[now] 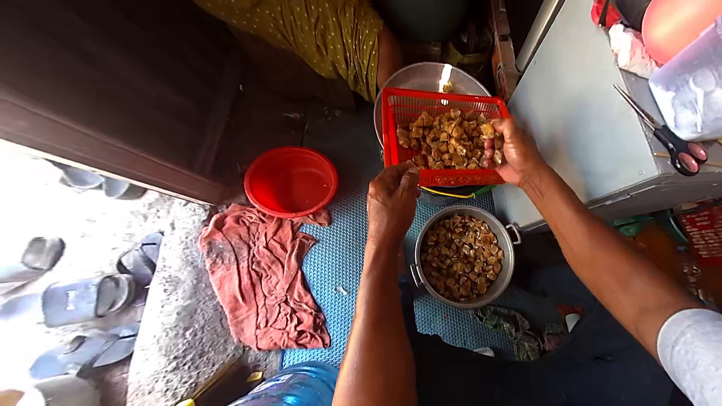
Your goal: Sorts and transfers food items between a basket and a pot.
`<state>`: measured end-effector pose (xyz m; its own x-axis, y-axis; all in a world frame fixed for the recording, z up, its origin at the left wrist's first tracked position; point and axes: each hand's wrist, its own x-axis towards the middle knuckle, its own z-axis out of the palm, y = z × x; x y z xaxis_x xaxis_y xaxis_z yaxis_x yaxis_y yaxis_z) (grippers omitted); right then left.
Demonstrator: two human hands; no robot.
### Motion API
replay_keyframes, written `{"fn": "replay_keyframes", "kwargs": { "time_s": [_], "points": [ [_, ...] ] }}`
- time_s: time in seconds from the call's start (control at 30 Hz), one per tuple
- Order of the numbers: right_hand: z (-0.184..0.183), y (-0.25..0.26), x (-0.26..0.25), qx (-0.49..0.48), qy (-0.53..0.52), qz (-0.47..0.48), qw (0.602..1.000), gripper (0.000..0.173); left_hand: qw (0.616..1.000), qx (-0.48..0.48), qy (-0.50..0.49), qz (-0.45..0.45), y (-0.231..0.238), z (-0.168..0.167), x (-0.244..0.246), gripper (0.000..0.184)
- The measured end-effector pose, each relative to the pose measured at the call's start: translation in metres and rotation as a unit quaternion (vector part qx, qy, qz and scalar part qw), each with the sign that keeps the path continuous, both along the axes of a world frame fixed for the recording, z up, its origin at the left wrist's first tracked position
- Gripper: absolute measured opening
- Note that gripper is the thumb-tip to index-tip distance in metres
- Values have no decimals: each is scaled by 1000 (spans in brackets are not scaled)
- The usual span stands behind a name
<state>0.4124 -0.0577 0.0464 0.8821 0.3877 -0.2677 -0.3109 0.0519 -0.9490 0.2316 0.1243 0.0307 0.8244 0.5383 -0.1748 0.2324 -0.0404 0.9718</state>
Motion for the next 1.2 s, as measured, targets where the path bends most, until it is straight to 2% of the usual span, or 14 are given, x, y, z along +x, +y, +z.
{"fn": "replay_keyframes", "kwargs": {
  "time_s": [0.2,0.43,0.63,0.73,1.0,1.2],
  "points": [
    [-19,30,46,-112,-69,14,991,9,1000,-10,4,9,4,-2,-4,26],
    [-40,38,66,-200,-161,73,964,13,1000,2,-4,-10,7,-4,-8,27],
    [-30,57,67,-309,-206,92,924,23,1000,9,-8,-16,10,-2,-8,27],
    [-38,62,71,-325,-253,119,903,14,1000,8,-19,-14,12,-2,-8,25],
    [-32,67,63,-408,-319,176,837,18,1000,-8,-27,3,16,-3,-11,20],
    [-34,69,63,-423,-339,164,824,19,1000,-8,-28,6,17,-4,-14,20]
  ]
}}
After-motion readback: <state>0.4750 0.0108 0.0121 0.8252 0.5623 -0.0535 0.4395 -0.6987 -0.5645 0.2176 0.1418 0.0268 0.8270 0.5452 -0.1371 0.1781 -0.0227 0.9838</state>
